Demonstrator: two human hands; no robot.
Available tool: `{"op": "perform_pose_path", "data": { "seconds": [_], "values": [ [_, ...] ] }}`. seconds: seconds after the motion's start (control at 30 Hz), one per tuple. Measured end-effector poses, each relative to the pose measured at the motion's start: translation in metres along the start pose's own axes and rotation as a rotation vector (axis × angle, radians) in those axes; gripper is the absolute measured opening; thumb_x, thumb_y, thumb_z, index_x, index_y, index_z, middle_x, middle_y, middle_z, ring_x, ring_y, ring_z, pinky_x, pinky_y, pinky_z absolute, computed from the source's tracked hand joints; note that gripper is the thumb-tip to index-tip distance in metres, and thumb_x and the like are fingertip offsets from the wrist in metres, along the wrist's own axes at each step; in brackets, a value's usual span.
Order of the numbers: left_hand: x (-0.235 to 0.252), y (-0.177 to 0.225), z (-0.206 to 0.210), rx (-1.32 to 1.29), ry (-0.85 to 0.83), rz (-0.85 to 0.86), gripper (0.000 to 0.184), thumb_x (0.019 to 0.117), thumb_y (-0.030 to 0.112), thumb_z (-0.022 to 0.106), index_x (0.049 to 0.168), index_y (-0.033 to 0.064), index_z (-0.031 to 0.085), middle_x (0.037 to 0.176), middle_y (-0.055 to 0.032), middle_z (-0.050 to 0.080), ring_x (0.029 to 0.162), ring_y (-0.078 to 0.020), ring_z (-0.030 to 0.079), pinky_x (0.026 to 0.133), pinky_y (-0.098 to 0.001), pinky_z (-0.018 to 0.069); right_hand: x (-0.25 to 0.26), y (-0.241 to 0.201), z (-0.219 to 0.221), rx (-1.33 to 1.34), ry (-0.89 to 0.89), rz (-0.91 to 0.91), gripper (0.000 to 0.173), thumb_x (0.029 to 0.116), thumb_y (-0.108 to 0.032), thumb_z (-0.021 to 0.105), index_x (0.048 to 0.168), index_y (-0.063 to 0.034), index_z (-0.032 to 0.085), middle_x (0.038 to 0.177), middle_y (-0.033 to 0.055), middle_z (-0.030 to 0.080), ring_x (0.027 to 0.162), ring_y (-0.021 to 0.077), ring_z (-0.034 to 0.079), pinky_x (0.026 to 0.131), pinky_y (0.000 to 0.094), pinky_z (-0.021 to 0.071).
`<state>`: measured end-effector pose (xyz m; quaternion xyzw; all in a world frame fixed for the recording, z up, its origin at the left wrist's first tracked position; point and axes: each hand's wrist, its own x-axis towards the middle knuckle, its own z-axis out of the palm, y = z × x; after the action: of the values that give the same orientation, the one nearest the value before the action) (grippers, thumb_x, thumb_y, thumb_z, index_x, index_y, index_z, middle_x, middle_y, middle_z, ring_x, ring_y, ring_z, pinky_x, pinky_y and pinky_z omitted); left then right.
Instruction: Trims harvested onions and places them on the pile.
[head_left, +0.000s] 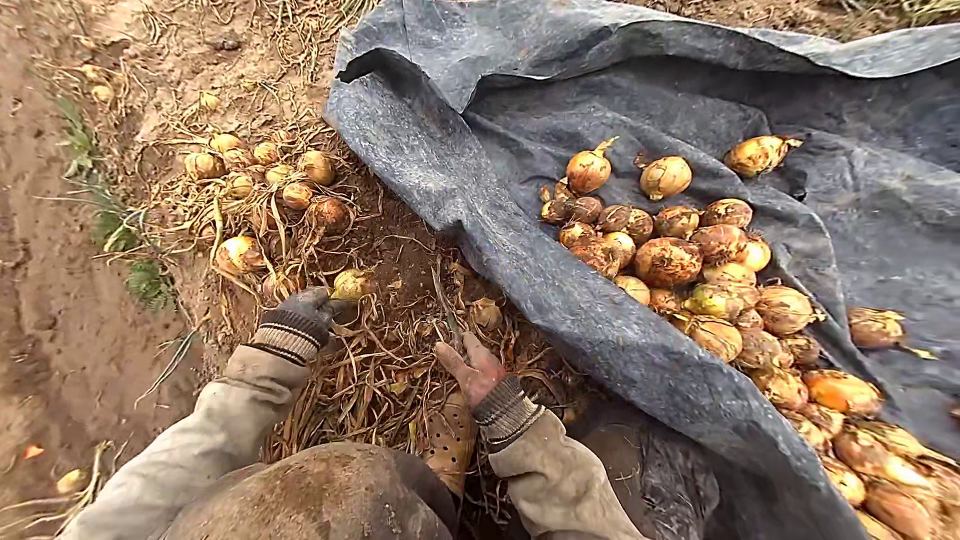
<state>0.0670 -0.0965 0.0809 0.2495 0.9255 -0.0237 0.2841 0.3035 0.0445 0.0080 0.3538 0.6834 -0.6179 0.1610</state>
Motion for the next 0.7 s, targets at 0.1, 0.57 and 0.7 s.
{"op": "perform_pose_path", "data": {
  "seconds": [0.1,0.57,0.7],
  "values": [
    [-0.011,-0.024,0.042,-0.426,0.242,0.432,0.014,0.0960,0.012,0.066,0.100,0.0025,0.075,0.112,-0.0140,0.073,0.111,-0.0262,0.068,0.099,-0.0498,0.0546,0.003,0.002,0.007,0.157,-0.059,-0.098,0.067,0.1003,-0.065,0.047,0.127,-0.0043,0.057,0.084,0.0128,0.062,0.070,0.0239,0.061,0.069,0.0452,0.0537],
    [-0.036,0.009,0.037,-0.250,0.431,1.013,0.035,0.0989,0.041,0.063,0.081,0.0136,0.075,0.085,-0.0014,0.075,0.088,-0.0150,0.072,0.083,-0.0400,0.0610,-0.020,-0.008,0.019,0.656,0.184,-0.350,0.054,0.1013,-0.060,0.044,0.078,-0.0144,0.063,0.051,-0.0055,0.044,0.040,0.0050,0.039,0.040,0.0248,0.0369],
    [-0.018,0.015,0.018,-0.172,0.340,0.311,0.045,0.1011,0.054,0.057,0.088,0.0131,0.073,0.086,-0.0090,0.072,0.082,-0.0282,0.070,0.076,-0.0603,0.0546,-0.014,0.001,0.016,0.521,0.260,-0.280,0.057,0.1050,-0.056,0.035,0.082,-0.0106,0.061,0.055,-0.0019,0.047,0.043,0.0090,0.043,0.042,0.0282,0.0419]
  ]
}}
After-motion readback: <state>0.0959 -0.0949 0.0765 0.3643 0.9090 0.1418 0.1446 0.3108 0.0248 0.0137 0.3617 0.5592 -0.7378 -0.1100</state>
